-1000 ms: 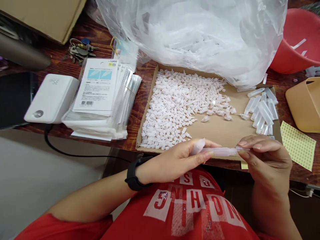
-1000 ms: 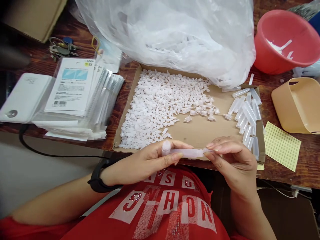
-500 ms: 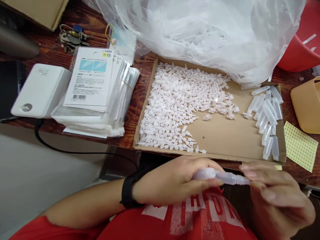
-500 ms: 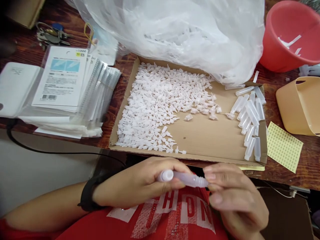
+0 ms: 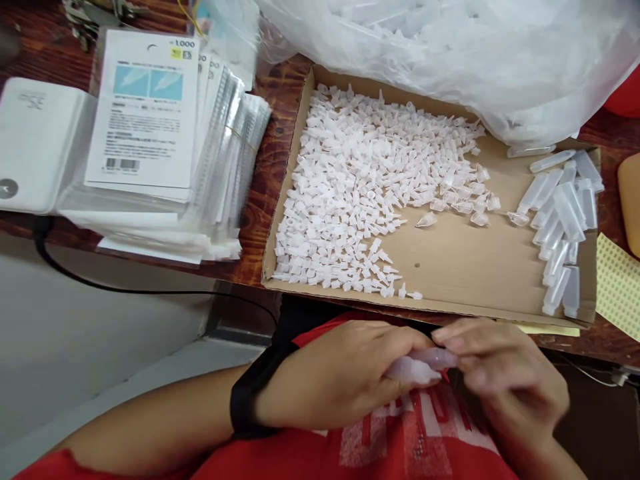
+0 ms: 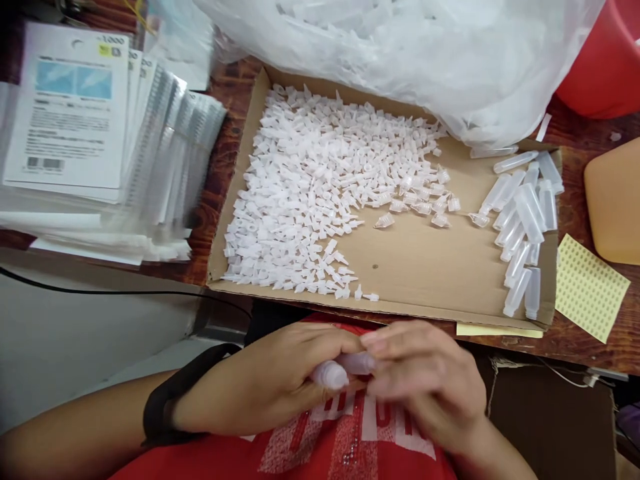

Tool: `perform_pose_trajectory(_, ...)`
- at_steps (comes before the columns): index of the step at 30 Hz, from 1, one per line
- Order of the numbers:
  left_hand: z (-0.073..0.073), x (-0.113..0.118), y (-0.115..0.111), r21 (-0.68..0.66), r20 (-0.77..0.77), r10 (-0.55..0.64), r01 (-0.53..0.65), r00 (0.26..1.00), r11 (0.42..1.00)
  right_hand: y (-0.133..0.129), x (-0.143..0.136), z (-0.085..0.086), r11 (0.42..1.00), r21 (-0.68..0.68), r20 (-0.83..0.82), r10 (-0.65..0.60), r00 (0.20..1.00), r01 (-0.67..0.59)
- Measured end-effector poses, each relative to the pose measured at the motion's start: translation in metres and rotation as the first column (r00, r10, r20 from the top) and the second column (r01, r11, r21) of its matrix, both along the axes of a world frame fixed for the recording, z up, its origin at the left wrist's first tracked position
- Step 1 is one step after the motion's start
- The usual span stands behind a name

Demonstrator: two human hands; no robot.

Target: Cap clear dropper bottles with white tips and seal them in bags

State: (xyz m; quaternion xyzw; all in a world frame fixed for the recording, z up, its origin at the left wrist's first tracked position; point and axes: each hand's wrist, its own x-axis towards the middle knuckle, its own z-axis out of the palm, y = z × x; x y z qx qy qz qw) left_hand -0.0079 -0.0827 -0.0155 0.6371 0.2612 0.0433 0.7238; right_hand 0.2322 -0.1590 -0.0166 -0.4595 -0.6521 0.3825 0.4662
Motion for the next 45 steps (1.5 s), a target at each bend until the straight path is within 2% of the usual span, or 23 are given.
perform_pose_trajectory(1, 0.001, -0.001, 0.003, -0.133, -0.033, 0.035, -0.039, 0.999, 0.99, 0.007, 0.001, 0.0, 0.998, -0.068, -0.014, -0.015, 1.0, 0.014)
perform_pose_trajectory(2, 0.002, -0.002, 0.007, -0.29, -0.044, 0.097, -0.105, 0.994, 0.951, 0.013, 0.001, -0.001, 0.989, -0.133, -0.015, -0.061, 0.998, 0.059)
perform_pose_trajectory(3, 0.003, -0.002, 0.012, -0.449, -0.036, 0.188, -0.184, 0.982, 0.874, 0.019, 0.002, -0.002, 0.974, -0.182, 0.001, -0.134, 0.991, 0.132)
perform_pose_trajectory(5, 0.003, -0.003, 0.023, -0.708, 0.026, 0.418, -0.278, 0.908, 0.649, 0.028, 0.001, -0.004, 0.931, -0.214, 0.057, -0.29, 0.955, 0.295)
perform_pose_trajectory(7, 0.003, -0.004, 0.033, -0.85, 0.078, 0.602, -0.263, 0.795, 0.457, 0.035, 0.0, -0.007, 0.884, -0.209, 0.093, -0.408, 0.908, 0.418)
perform_pose_trajectory(9, 0.003, -0.005, 0.041, -0.911, 0.089, 0.692, -0.223, 0.716, 0.347, 0.039, 0.0, -0.011, 0.863, -0.202, 0.126, -0.447, 0.886, 0.464)
perform_pose_trajectory(12, 0.004, -0.004, 0.047, -0.94, 0.06, 0.727, -0.207, 0.684, 0.272, 0.043, 0.006, -0.018, 0.89, -0.173, 0.231, -0.381, 0.895, 0.423)
perform_pose_trajectory(17, 0.006, 0.0, 0.047, -0.938, -0.015, 0.723, -0.261, 0.69, 0.229, 0.054, 0.021, -0.019, 0.963, -0.034, 0.455, -0.224, 0.862, 0.269)
perform_pose_trajectory(22, 0.007, -0.002, 0.047, -0.927, -0.037, 0.738, -0.299, 0.674, 0.226, 0.065, 0.029, -0.016, 0.986, 0.058, 0.64, -0.157, 0.753, 0.157)
perform_pose_trajectory(25, 0.006, -0.004, 0.046, -0.892, -0.058, 0.788, -0.386, 0.614, 0.236, 0.067, 0.03, -0.018, 1.0, 0.013, 0.709, -0.02, 0.705, 0.015)
perform_pose_trajectory(28, 0.005, -0.006, 0.043, -0.849, -0.06, 0.802, -0.452, 0.595, 0.272, 0.069, 0.029, -0.019, 0.999, -0.016, 0.721, 0.044, 0.692, -0.047)
perform_pose_trajectory(30, 0.003, -0.007, 0.04, -0.808, -0.034, 0.779, -0.476, 0.625, 0.346, 0.074, 0.03, -0.017, 0.999, 0.019, 0.735, 0.019, 0.678, -0.049)
perform_pose_trajectory(33, 0.0, -0.007, 0.036, -0.722, 0.056, 0.7, -0.456, 0.712, 0.521, 0.089, 0.03, -0.014, 0.989, 0.119, 0.77, -0.037, 0.637, -0.087)
perform_pose_trajectory(36, -0.002, -0.005, 0.034, -0.638, 0.115, 0.57, -0.379, 0.814, 0.67, 0.109, 0.026, -0.012, 0.952, 0.173, 0.832, -0.005, 0.555, -0.252)
perform_pose_trajectory(39, 0.001, -0.003, 0.034, -0.585, 0.135, 0.45, -0.296, 0.883, 0.755, 0.124, 0.021, -0.017, 0.922, 0.103, 0.898, 0.076, 0.434, -0.373)
perform_pose_trajectory(41, 0.004, -0.004, 0.035, -0.562, 0.126, 0.397, -0.264, 0.909, 0.784, 0.128, 0.019, -0.021, 0.932, 0.05, 0.908, 0.108, 0.405, -0.359)
perform_pose_trajectory(43, 0.008, -0.005, 0.036, -0.532, 0.088, 0.347, -0.25, 0.934, 0.809, 0.127, 0.019, -0.022, 0.958, 0.053, 0.874, 0.092, 0.477, -0.283)
perform_pose_trajectory(45, 0.011, -0.008, 0.038, -0.495, 0.061, 0.265, -0.201, 0.962, 0.845, 0.122, 0.02, -0.018, 0.986, 0.057, 0.762, 0.058, 0.644, -0.156)
